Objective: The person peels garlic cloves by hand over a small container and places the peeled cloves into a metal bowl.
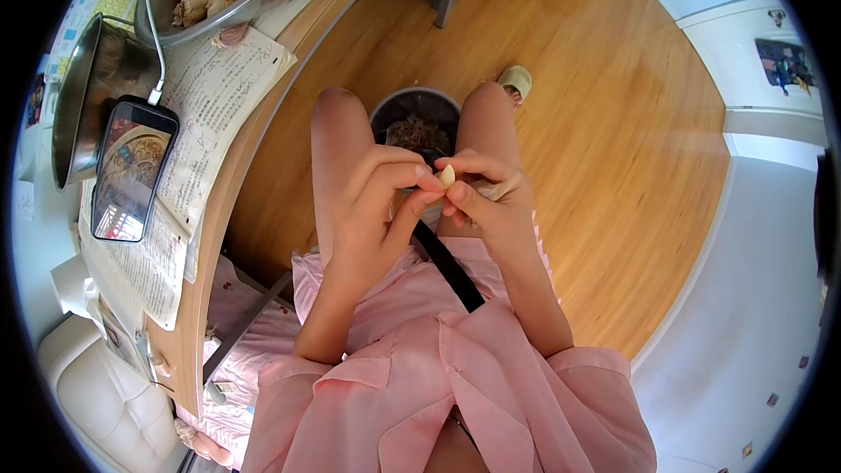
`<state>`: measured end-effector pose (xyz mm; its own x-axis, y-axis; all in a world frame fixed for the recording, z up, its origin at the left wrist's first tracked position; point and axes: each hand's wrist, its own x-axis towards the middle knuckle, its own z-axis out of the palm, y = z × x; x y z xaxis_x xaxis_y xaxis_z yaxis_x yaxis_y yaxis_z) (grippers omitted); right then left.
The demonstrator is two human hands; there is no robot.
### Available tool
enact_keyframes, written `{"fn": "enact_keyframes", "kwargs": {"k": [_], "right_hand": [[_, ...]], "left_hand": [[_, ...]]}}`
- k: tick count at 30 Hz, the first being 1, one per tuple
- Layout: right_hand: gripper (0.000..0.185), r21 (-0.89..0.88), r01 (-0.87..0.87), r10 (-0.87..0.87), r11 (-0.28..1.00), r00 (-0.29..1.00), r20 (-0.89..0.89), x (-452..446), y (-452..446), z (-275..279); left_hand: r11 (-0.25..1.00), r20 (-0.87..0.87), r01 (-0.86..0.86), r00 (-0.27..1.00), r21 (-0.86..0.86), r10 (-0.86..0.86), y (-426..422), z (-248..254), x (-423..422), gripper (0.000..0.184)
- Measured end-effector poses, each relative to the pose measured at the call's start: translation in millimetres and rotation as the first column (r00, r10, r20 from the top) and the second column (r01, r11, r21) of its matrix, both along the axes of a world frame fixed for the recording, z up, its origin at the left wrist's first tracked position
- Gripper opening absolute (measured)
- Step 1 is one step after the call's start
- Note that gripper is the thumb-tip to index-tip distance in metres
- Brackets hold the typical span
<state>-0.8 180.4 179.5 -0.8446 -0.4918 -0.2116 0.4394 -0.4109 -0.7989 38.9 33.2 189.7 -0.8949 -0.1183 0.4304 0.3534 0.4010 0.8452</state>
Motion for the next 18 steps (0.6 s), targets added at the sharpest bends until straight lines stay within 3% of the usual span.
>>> {"fn": "enact_keyframes", "kwargs": {"k": [3, 6, 10, 13, 18], "right_hand": [[0.021, -0.05, -0.013, 0.016, 0.999, 0.999, 0.051, -0.1, 0.2, -2.2], [0.021, -0.056, -0.042, 0.046, 0.998, 0.997, 0.058, -2.2, 1.1, -5.3], [0.02, -0.074, -0.076, 0.08, 0.994, 0.995, 0.063, -5.1, 3.2, -9.4], [0.02, 0.006, -0.098, 0.098, 0.995, 0.993, 0.073, -6.5, 4.5, -9.9], [0.021, -0.093, -0.034, 0.047, 0.995, 0.988, 0.15, -8.0, 3.6, -16.2]], "left_hand": [[0.988, 0.004, -0.017, 1.0, 0.152, 0.017, 3.2, -0.1, -1.2, 0.019], [0.999, -0.019, 0.041, 0.999, 0.013, -0.041, -3.9, 2.4, -3.8, 0.018], [0.997, 0.016, 0.075, 0.997, 0.027, -0.076, -9.1, 0.7, -3.5, 0.017], [0.994, 0.055, 0.1, 0.993, 0.045, -0.102, -9.9, -0.8, -3.2, 0.016], [0.992, 0.074, 0.098, 0.992, 0.08, -0.104, -11.8, -7.4, -1.7, 0.013]]}}
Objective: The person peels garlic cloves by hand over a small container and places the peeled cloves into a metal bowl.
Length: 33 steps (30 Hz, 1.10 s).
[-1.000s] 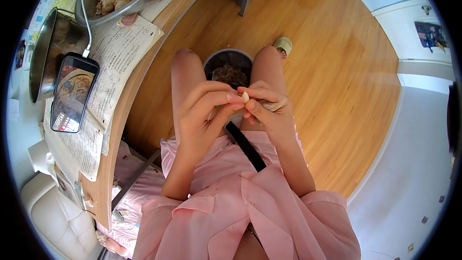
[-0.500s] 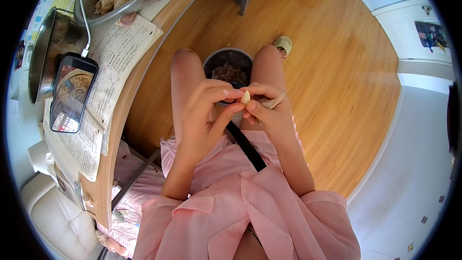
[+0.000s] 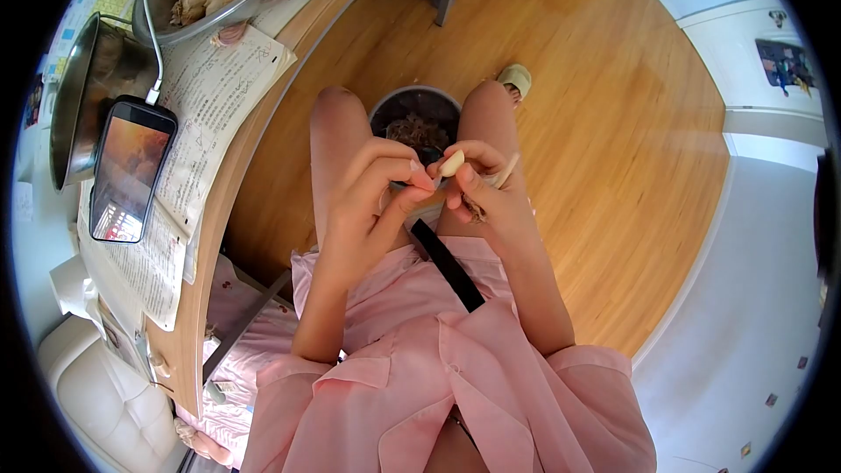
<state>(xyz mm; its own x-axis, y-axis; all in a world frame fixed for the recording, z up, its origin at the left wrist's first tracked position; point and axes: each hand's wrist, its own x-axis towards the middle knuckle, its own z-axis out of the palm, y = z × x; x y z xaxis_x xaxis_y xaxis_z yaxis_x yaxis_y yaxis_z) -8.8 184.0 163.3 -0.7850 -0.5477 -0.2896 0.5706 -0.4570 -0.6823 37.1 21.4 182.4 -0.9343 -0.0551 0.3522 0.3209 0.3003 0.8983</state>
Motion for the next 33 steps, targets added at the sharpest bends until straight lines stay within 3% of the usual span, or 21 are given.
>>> {"fn": "enact_keyframes", "kwargs": {"k": [3, 9, 15, 22, 30, 33], "right_hand": [[0.021, -0.046, 0.009, -0.007, 0.999, 0.999, 0.037, -0.8, 0.7, -4.0], [0.025, -0.102, 0.005, 0.0, 0.995, 0.999, 0.054, 0.0, 2.1, -7.6], [0.022, 0.028, 0.034, -0.033, 0.999, 0.998, -0.045, 1.5, 1.0, -0.8], [0.019, 0.163, 0.067, -0.049, 0.984, 0.992, -0.113, 3.2, -2.8, -0.5], [0.017, 0.167, 0.067, -0.041, 0.984, 0.987, -0.156, 1.8, -5.6, -5.1], [0.017, 0.183, 0.068, -0.04, 0.981, 0.988, -0.148, 1.3, -6.1, -4.0]], "left_hand": [[0.996, 0.045, -0.02, 0.999, 0.089, 0.016, -0.2, -2.6, 0.1, 0.012], [0.989, -0.029, -0.085, 0.996, 0.125, 0.089, 3.1, -5.3, -2.0, 0.016], [0.983, -0.121, -0.149, 0.983, -0.106, 0.136, 3.9, 0.8, -5.4, 0.018], [0.973, -0.037, -0.184, 0.983, -0.14, 0.18, 1.5, -1.0, -4.8, 0.017], [0.974, -0.102, -0.181, 0.981, -0.139, 0.168, -0.2, -9.1, -9.6, 0.017], [0.965, -0.047, -0.186, 0.983, -0.185, 0.18, 1.1, -5.6, -8.9, 0.018]]}}
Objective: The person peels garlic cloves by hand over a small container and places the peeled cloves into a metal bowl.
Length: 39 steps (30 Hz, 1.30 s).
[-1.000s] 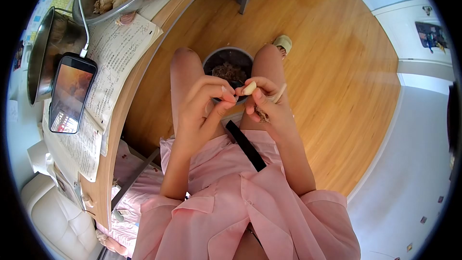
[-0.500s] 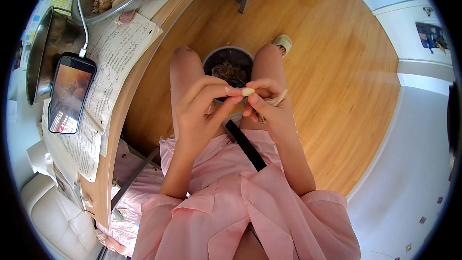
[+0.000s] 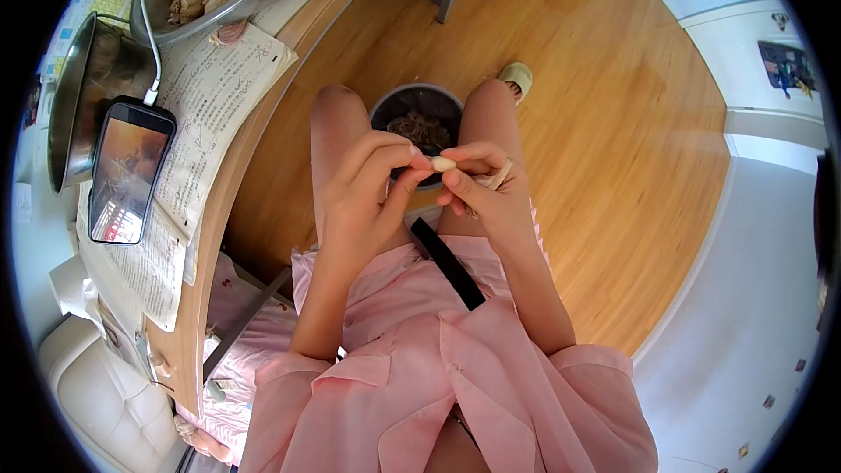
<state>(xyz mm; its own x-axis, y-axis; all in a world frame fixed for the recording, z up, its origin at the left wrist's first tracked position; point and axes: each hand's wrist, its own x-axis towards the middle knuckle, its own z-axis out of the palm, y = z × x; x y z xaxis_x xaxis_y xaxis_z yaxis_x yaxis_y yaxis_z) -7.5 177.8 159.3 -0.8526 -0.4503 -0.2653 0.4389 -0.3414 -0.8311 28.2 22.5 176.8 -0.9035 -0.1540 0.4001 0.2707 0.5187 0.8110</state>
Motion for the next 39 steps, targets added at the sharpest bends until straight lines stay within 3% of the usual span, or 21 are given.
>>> {"fn": "enact_keyframes", "kwargs": {"k": [9, 15, 24, 39], "right_hand": [[0.018, -0.051, -0.012, 0.014, 0.999, 1.0, 0.026, -2.1, -0.3, -1.8], [0.019, -0.086, 0.002, 0.004, 0.996, 0.997, 0.076, -0.8, -2.8, -2.6], [0.019, -0.153, 0.03, 0.002, 0.988, 0.979, 0.202, 1.8, -6.4, -4.8], [0.024, -0.074, 0.081, -0.066, 0.994, 0.979, 0.195, 5.3, -9.8, 0.0]], "left_hand": [[0.996, -0.001, 0.017, 1.0, 0.086, -0.017, -0.6, -1.4, -1.9, 0.016], [0.999, -0.07, 0.031, 0.997, -0.039, -0.034, -5.5, -6.8, -2.8, 0.017], [0.993, -0.02, 0.038, 0.999, -0.109, -0.04, -2.3, -5.0, -4.8, 0.016], [0.992, -0.079, 0.046, 0.996, 0.114, -0.037, 1.0, -13.6, -6.1, 0.02]]}}
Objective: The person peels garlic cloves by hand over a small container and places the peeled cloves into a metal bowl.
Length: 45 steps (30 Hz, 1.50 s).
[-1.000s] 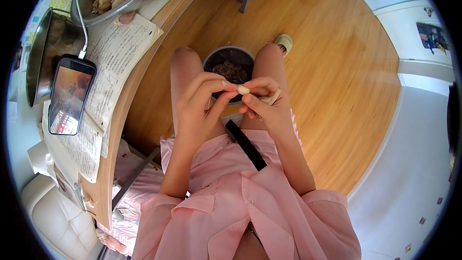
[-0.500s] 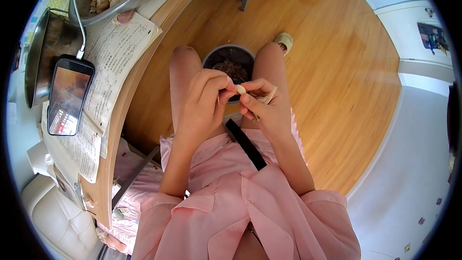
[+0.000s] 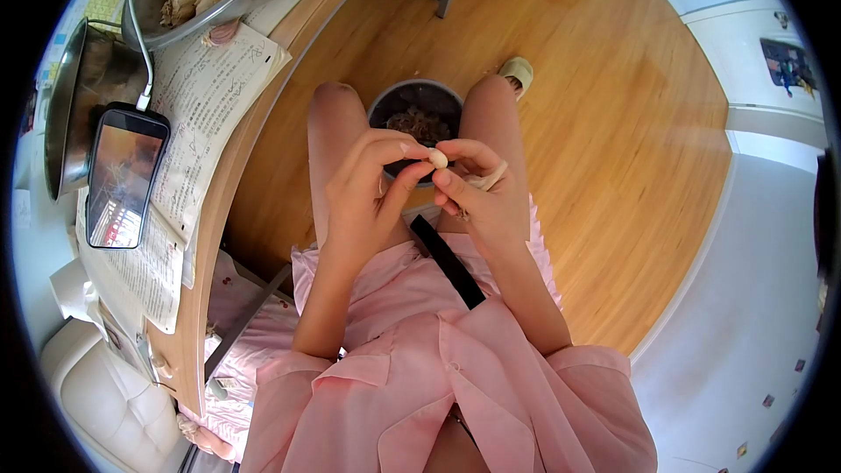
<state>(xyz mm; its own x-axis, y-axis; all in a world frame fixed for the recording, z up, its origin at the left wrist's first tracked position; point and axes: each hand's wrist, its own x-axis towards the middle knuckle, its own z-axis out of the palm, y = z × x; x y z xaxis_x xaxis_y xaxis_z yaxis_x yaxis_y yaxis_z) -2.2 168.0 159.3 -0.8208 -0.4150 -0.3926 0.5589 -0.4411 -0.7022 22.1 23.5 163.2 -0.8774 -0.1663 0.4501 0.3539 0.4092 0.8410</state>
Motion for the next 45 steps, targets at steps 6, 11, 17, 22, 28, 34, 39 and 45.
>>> {"fn": "enact_keyframes", "kwargs": {"k": [6, 11, 17, 22, 28, 34, 39, 45], "right_hand": [[0.022, 0.077, 0.019, -0.012, 0.997, 0.995, -0.094, 0.7, 0.9, 3.1], [0.021, 0.106, 0.046, -0.023, 0.993, 0.978, -0.205, -0.9, 1.4, 3.1], [0.022, 0.115, 0.056, -0.023, 0.992, 0.962, -0.271, -0.3, 1.8, 0.8], [0.024, 0.151, 0.034, -0.005, 0.988, 0.982, -0.19, -0.9, 2.4, 5.6], [0.025, 0.148, 0.027, 0.005, 0.989, 0.977, -0.211, -2.0, 0.7, 3.6], [0.024, 0.097, 0.041, -0.014, 0.994, 0.963, -0.27, -3.1, 0.6, 1.5], [0.024, 0.081, 0.042, -0.018, 0.996, 0.962, -0.271, -3.2, 0.6, -1.1], [0.022, 0.115, -0.006, 0.022, 0.993, 0.99, -0.138, -4.1, 4.2, 0.3]], "left_hand": [[0.998, -0.018, 0.03, 0.999, -0.063, -0.032, -2.9, 4.0, -0.7, 0.019], [0.992, 0.024, 0.014, 1.0, -0.125, -0.011, -4.2, 4.9, 2.8, 0.018], [0.995, 0.108, 0.039, 0.994, -0.093, -0.029, -1.5, 6.7, 2.4, 0.013], [0.988, 0.114, 0.069, 0.99, 0.136, -0.085, -0.3, -2.7, 3.1, 0.013], [0.985, 0.099, 0.034, 0.994, 0.169, -0.052, 0.8, -5.1, 2.2, 0.015], [0.981, 0.105, 0.051, 0.992, 0.186, -0.072, -0.6, -5.3, 1.4, 0.014], [0.987, 0.114, 0.084, 0.988, 0.136, -0.1, -2.9, -1.5, -0.2, 0.013], [0.982, 0.152, 0.046, 0.986, 0.182, -0.075, -0.9, -3.3, 0.0, 0.014]]}}
